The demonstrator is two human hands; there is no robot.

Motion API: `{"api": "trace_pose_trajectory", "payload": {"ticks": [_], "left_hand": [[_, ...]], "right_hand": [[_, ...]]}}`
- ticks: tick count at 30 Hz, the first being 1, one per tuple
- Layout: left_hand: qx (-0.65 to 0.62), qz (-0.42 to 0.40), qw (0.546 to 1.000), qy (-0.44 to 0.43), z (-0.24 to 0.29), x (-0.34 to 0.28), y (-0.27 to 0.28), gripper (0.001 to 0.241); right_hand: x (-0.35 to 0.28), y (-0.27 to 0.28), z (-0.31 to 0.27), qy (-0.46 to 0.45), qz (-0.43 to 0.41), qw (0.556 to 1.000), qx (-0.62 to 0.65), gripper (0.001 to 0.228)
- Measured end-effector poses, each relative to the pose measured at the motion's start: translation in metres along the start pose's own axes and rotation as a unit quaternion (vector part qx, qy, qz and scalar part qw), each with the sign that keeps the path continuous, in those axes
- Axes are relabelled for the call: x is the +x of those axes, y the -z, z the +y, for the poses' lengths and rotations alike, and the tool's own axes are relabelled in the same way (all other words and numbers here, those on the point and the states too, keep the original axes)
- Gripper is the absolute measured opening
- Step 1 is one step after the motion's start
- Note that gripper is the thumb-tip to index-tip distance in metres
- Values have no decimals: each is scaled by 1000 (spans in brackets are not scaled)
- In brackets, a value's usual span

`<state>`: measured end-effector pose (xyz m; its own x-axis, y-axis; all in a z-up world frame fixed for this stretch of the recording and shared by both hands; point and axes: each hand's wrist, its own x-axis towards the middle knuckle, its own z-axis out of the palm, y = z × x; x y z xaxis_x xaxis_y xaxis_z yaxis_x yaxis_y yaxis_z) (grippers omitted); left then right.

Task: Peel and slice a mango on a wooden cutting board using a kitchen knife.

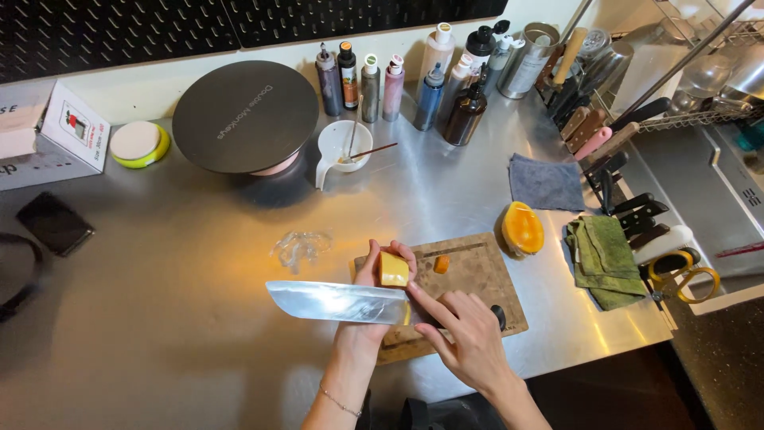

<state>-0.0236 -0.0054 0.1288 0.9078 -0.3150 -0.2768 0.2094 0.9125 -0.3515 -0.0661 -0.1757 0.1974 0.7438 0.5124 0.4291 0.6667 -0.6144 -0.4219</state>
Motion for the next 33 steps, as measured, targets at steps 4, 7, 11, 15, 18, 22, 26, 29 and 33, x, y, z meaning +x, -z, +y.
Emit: {"api": "trace_pose_trajectory", "payload": {"ticks": [4, 7, 11, 15, 18, 22, 26, 29, 33], "left_hand": [[1, 32, 999, -32, -5, -4, -8, 28], [-20, 38, 999, -33, -8, -4, -11, 26], [2, 55, 996, -64, -10, -5, -11, 23], [14, 53, 994, -91, -14, -9, -19, 15], [37, -38, 998, -25, -7, -11, -5, 24], [-8, -91, 996, -7, -15, -20, -19, 24], [22, -152, 988, 5, -27, -32, -38, 22], [54, -153, 987, -19, -33, -42, -54, 19], [108, -155, 981, -47, -36, -49, -64, 21]], "right_hand": [[4, 5, -3, 12, 5, 1000, -27, 47], [6, 9, -2, 10, 11, 1000, -21, 45], [9, 13, 0, 20, -9, 1000, -17, 46], [11, 16, 2, 18, -36, 999, -31, 48], [12, 16, 2, 20, -25, 999, -20, 46], [18, 20, -3, 18, -11, 1000, -18, 46], [17, 22, -6, -5, -19, 1000, 14, 47], [18, 26, -9, -22, -22, 999, 29, 47], [17, 31, -11, -68, -53, 992, 95, 47]]}}
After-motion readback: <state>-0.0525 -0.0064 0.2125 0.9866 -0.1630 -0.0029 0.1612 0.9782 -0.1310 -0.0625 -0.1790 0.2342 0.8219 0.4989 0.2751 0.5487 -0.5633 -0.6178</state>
